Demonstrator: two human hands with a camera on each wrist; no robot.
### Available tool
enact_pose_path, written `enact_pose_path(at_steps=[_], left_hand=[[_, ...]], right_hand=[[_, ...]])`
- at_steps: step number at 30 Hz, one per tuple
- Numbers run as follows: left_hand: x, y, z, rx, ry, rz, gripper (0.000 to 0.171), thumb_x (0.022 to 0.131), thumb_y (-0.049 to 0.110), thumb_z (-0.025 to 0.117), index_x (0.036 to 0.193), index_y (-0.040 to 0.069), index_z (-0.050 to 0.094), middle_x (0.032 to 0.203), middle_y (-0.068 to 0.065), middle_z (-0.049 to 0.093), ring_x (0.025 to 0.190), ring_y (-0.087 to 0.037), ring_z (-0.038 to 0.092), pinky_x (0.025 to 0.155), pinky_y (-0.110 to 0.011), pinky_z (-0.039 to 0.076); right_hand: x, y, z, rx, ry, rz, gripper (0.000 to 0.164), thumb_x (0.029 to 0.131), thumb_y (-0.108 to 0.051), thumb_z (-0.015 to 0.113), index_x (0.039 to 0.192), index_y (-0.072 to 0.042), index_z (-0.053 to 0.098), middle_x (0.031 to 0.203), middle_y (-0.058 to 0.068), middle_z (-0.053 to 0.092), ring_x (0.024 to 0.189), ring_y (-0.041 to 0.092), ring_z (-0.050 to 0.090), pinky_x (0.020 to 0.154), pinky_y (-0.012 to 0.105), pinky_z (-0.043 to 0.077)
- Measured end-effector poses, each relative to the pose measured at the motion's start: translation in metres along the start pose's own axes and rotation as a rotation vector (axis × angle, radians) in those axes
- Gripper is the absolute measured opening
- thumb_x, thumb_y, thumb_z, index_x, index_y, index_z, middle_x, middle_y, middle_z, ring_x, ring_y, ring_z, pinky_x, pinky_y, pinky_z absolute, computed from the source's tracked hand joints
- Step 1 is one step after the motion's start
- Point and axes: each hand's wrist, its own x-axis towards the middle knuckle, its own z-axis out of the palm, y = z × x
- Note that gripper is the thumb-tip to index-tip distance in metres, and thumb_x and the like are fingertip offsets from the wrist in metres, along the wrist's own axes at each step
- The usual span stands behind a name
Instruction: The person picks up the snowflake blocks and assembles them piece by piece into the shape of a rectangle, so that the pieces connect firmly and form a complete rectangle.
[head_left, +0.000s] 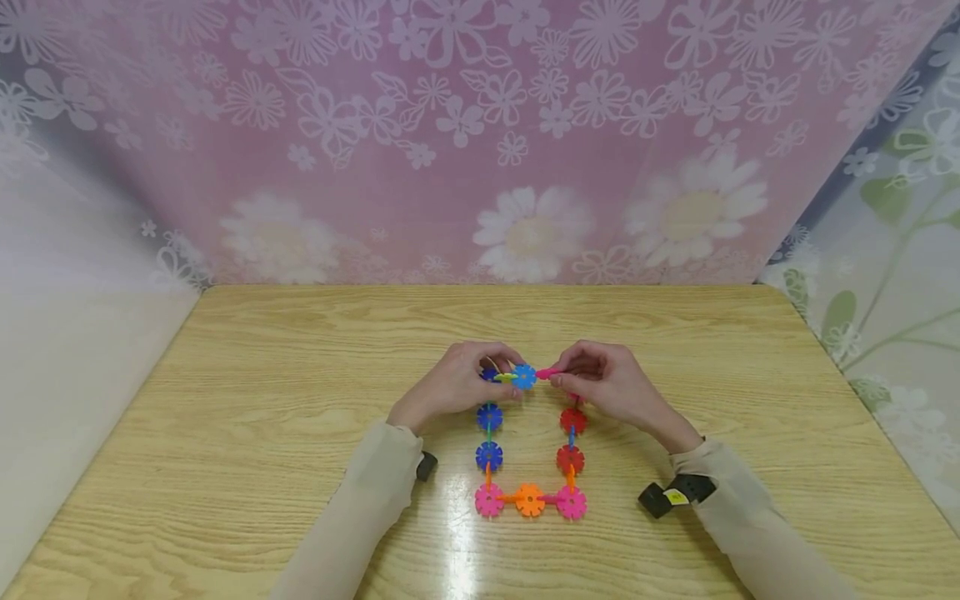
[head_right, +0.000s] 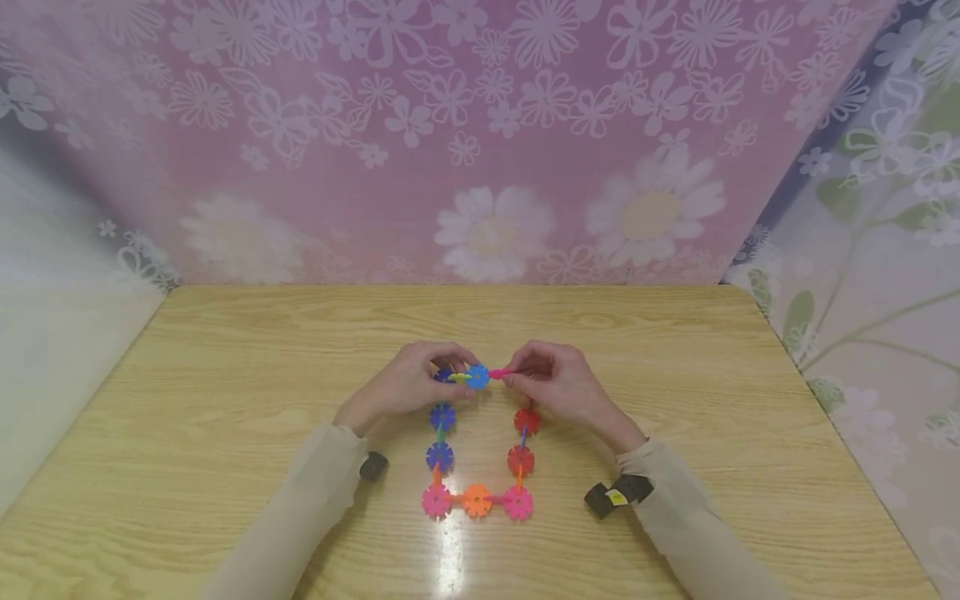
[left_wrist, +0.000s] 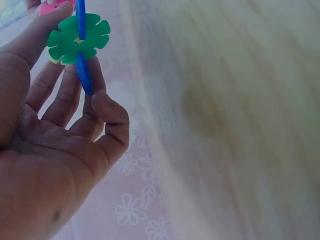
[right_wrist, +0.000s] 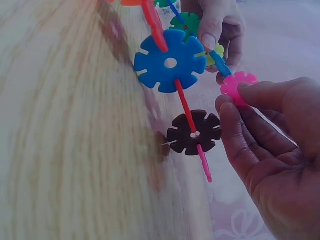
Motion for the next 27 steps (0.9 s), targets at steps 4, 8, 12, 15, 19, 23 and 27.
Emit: enact_pose_path(at_steps=[4,8,12,15,19,23,27], left_hand=[[-0.0004,-0.0001,-0.0001,0.012,0.004,0.006,0.032,0.089,0.030,0.081,0.120,0.026,0.072,0.099,0.006,0.069,0.093,-0.013,0.063,0.086,-0.033,0.053],[-0.0004,-0.0010,-0.0001,0.020,0.005,0.015,0.031,0.090,0.030,0.080,0.120,0.026,0.073,0.100,0.006,0.069,0.093,-0.011,0.063,0.087,-0.033,0.053],[-0.0001,-0.0016,-0.0001,0.023,0.005,0.023,0.031,0.090,0.031,0.080,0.120,0.026,0.073,0.099,0.007,0.070,0.092,-0.010,0.063,0.088,-0.032,0.053],[0.0001,-0.0025,0.0000,0.024,0.007,0.024,0.031,0.091,0.031,0.080,0.120,0.025,0.073,0.099,0.007,0.070,0.092,-0.009,0.062,0.087,-0.031,0.053],[-0.0005,-0.0016,0.0001,0.017,0.007,0.022,0.031,0.090,0.030,0.080,0.120,0.024,0.073,0.099,0.007,0.070,0.092,-0.009,0.063,0.089,-0.032,0.053],[-0.0017,0.0004,-0.0002,0.004,0.007,0.011,0.032,0.090,0.030,0.080,0.120,0.024,0.074,0.099,0.007,0.072,0.093,-0.010,0.063,0.089,-0.032,0.053],[-0.0020,0.0002,-0.0007,-0.002,0.006,0.018,0.033,0.091,0.031,0.080,0.122,0.024,0.074,0.100,0.007,0.073,0.091,-0.012,0.064,0.084,-0.031,0.053]], right_hand=[[0.0005,-0.0002,-0.0003,-0.015,0.002,-0.002,0.008,0.096,-0.012,0.072,0.101,-0.008,0.069,0.098,0.015,0.077,0.066,0.030,0.067,0.056,0.037,0.057],[0.0005,-0.0004,-0.0003,-0.047,0.018,-0.011,0.007,0.095,-0.012,0.073,0.101,-0.009,0.070,0.098,0.012,0.077,0.071,0.032,0.069,0.057,0.036,0.056],[-0.0001,-0.0008,-0.0004,-0.056,0.028,-0.006,0.007,0.095,-0.012,0.074,0.100,-0.010,0.070,0.097,0.011,0.076,0.070,0.031,0.069,0.057,0.036,0.056],[0.0001,-0.0003,-0.0002,-0.048,0.024,-0.003,0.007,0.094,-0.011,0.074,0.100,-0.009,0.070,0.096,0.013,0.076,0.067,0.027,0.067,0.057,0.036,0.057],[0.0021,0.0012,0.0009,-0.037,0.008,-0.020,0.006,0.095,-0.012,0.074,0.100,-0.010,0.071,0.097,0.013,0.076,0.067,0.028,0.067,0.057,0.035,0.056],[0.0044,0.0012,0.0029,-0.047,0.011,-0.054,0.005,0.094,-0.011,0.074,0.099,-0.011,0.072,0.097,0.010,0.076,0.074,0.030,0.070,0.056,0.033,0.055],[0.0062,0.0003,0.0050,-0.056,0.027,-0.088,0.006,0.093,-0.007,0.074,0.098,-0.010,0.073,0.095,0.010,0.077,0.075,0.028,0.071,0.057,0.029,0.055]])
